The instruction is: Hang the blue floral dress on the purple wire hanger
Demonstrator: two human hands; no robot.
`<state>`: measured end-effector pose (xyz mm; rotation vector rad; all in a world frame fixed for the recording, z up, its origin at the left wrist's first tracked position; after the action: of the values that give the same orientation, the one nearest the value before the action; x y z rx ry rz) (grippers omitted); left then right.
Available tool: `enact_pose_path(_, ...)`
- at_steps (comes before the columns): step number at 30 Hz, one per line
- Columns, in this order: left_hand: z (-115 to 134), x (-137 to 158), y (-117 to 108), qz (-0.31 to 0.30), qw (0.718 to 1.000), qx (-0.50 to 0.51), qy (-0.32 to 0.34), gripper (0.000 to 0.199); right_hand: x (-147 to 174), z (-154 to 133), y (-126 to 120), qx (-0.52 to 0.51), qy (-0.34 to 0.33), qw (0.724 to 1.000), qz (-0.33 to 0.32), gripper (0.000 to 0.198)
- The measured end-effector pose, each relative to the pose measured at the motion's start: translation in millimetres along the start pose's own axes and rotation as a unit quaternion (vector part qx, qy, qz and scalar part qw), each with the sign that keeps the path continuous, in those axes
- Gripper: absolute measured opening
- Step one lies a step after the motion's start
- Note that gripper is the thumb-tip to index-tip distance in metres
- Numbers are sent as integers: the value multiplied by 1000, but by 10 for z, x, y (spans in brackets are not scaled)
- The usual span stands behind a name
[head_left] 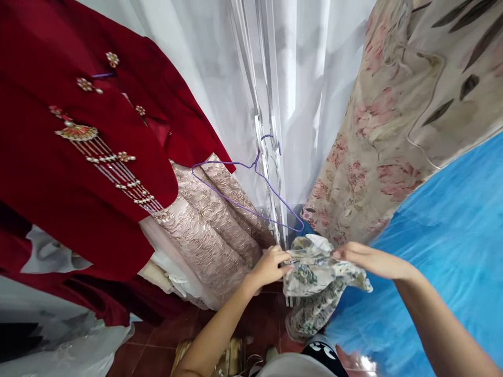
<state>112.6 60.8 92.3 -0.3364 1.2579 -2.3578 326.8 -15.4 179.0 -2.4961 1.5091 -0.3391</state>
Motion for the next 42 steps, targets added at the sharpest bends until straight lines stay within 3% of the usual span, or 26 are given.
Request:
enact_pose_path(2, -151, 89, -265, 46, 998, -7, -41, 14, -23, -159, -189, 30, -21, 999, -2, 46)
enact_pose_path(7, -516, 606, -947, 185, 973, 111, -81, 9, -508, -707, -449, 71, -199, 977, 22, 46)
enact_pose_path(10, -718, 1064, -1384, 313, 928, 164, -117, 8, -958, -930, -394, 71, -262, 962, 24, 44)
enact_pose_path(13, -801, 1535, -1912, 436, 883, 114, -134, 13, -1345, -972, -192, 38, -250, 967, -12, 46)
enact_pose_path(15, -812, 1678, -2209, 404, 904, 40, -132, 14, -1478, -903, -48, 3, -204, 978, -36, 51)
enact_pose_path(18, -890, 1669, -2398, 194, 964, -110, -144, 14, -1437, -824, 43, -19, -159, 987, -26, 54)
enact_pose_path(20, -976, 1658, -2460, 96, 963, -197, -160, 12, -1325, -850, 35, 1, -156, 988, -14, 51)
enact_pose_path(21, -1008, 1639, -2515, 80, 955, -229, -169, 12, -1268, -881, 23, 17, -156, 988, -12, 50)
enact_pose_path(23, -1030, 1546, -2682, 97, 938, -273, -189, 22, -1179, -957, -2, 46, -152, 987, -16, 50)
enact_pose_path(26, -963, 1271, -3024, 185, 915, -293, -205, 36, -1117, -1042, -10, 70, -135, 988, -30, 52)
enact_pose_path(28, -860, 1020, -3220, 243, 915, -268, -181, 39, -1102, -1056, 2, 67, -123, 990, -29, 52)
enact_pose_path(31, -615, 630, -3319, 276, 941, -180, -83, 36, -1071, -1014, -5, 41, -118, 992, 13, 53)
enact_pose_path(35, -243, 312, -3093, 235, 966, -88, 60, 31, -940, -848, -123, -1, -127, 985, 119, 48)
enact_pose_path(38, -227, 276, -2918, 255, 962, -82, 59, 50, -767, -714, -166, -3, -173, 972, 161, 47)
enact_pose_path(40, -342, 294, -2842, 281, 957, -69, 24, 41, -634, -598, -199, 14, -180, 960, 214, 57)
enact_pose_path(42, -446, 320, -2781, 297, 953, -54, -4, 24, -523, -476, -259, 26, -148, 948, 281, 45)
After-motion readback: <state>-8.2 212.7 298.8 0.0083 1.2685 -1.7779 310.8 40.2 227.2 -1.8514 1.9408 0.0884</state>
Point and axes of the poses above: each hand's wrist, its own x-axis away from the middle knuckle, its own y-axis out of the palm, z = x × y, the point moved 7 cm from there along -x, towards the middle knuckle, and after that the axes turned 10 degrees about -z, right-handed, at the moved point
